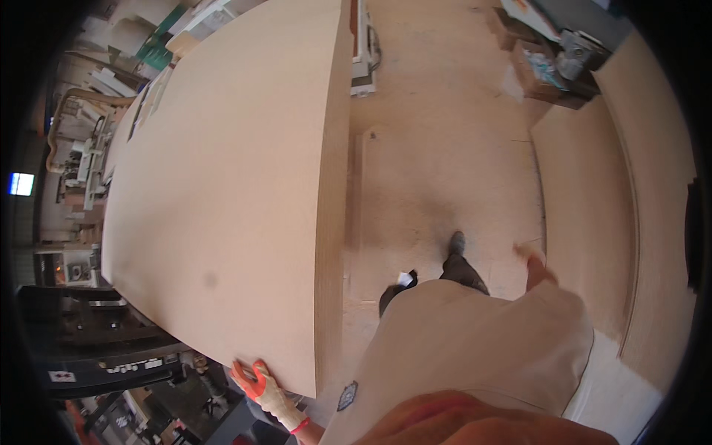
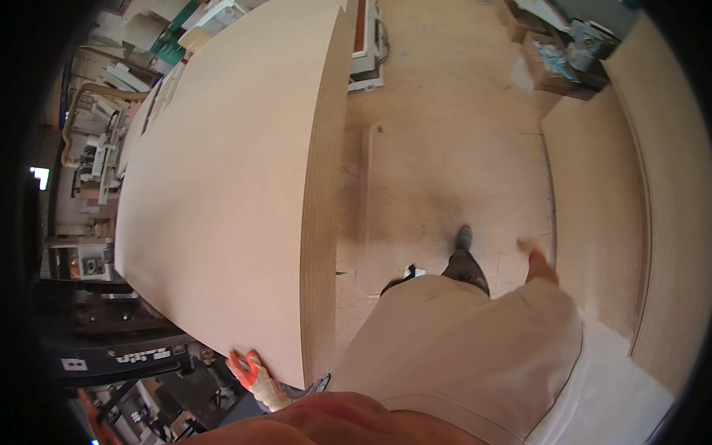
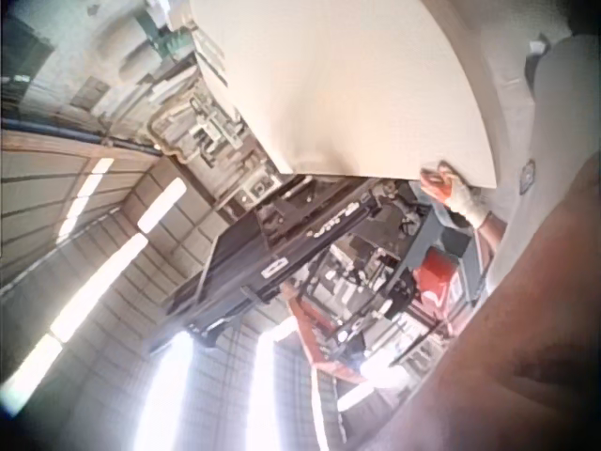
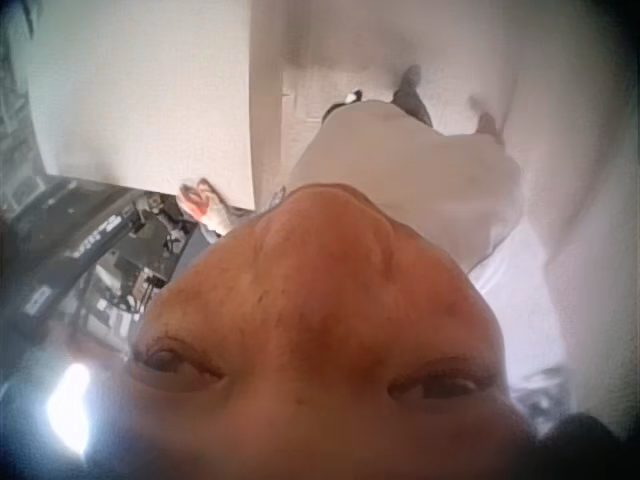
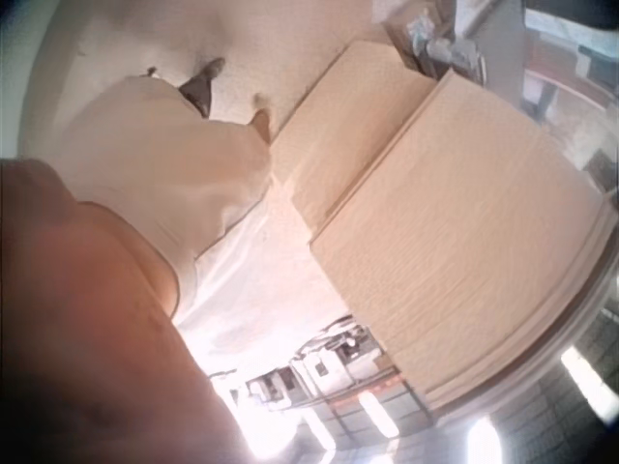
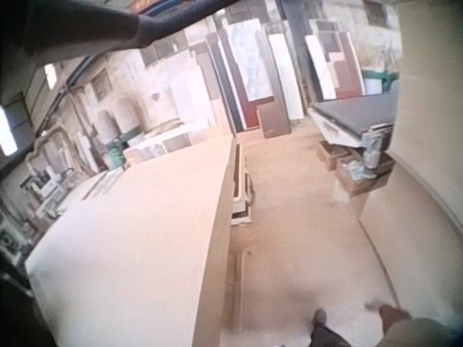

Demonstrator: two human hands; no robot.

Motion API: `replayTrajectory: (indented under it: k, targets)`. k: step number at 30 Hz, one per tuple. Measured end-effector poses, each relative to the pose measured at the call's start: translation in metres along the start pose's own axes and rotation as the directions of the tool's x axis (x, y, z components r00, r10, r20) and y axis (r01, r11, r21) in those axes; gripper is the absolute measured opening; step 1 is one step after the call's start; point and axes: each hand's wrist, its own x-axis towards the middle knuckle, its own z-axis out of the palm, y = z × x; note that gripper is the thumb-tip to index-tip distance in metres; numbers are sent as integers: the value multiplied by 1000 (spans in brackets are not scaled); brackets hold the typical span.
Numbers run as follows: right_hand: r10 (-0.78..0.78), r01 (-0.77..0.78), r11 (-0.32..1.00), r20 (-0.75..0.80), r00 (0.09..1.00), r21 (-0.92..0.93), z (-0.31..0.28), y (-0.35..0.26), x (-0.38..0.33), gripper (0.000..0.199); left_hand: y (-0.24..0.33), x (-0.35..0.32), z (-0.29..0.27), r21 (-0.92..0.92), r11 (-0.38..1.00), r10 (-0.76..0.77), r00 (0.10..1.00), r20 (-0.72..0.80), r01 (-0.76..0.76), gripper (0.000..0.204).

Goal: The person walks through a workshop, briefly approaches a forklift, then repeatedly picks up large flat boards and stacks them on a pile. The person handles the boards by hand and places them one at a time onto the growing stack.

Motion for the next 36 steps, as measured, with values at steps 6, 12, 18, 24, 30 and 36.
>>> replayTrajectory:
  k: [6, 12, 18, 24, 30, 36]
  targets:
    - [-402, 528, 764, -367, 839, 371, -316, -446, 251, 61, 0, 30, 11, -149, 787, -603, 798, 17, 598, 34]
    - [-789, 942, 319, -520, 327, 107, -465, -823, 244, 61, 39, 48, 49, -517, 654, -754, 535, -382, 552, 28]
    - [-860, 857, 472, -321, 396, -207, -510, -985, 339, 65, 123, 80, 86, 291, 14, -701, 217, -679, 957, 57]
    - [-884, 874, 467, -89, 459, -133, -547, -1041, 419, 66, 189, 120, 167, 254, -29, -671, 170, -722, 967, 52]
    - [-854, 834, 468, 393, 341, 291, -574, -1083, 474, 63, 327, 177, 304, 236, 164, -690, 283, -667, 958, 48]
    - [-664, 492, 699, 727, 175, 519, -568, -1091, 508, 76, 563, 293, 557, 218, 707, -504, 697, -510, 672, 44]
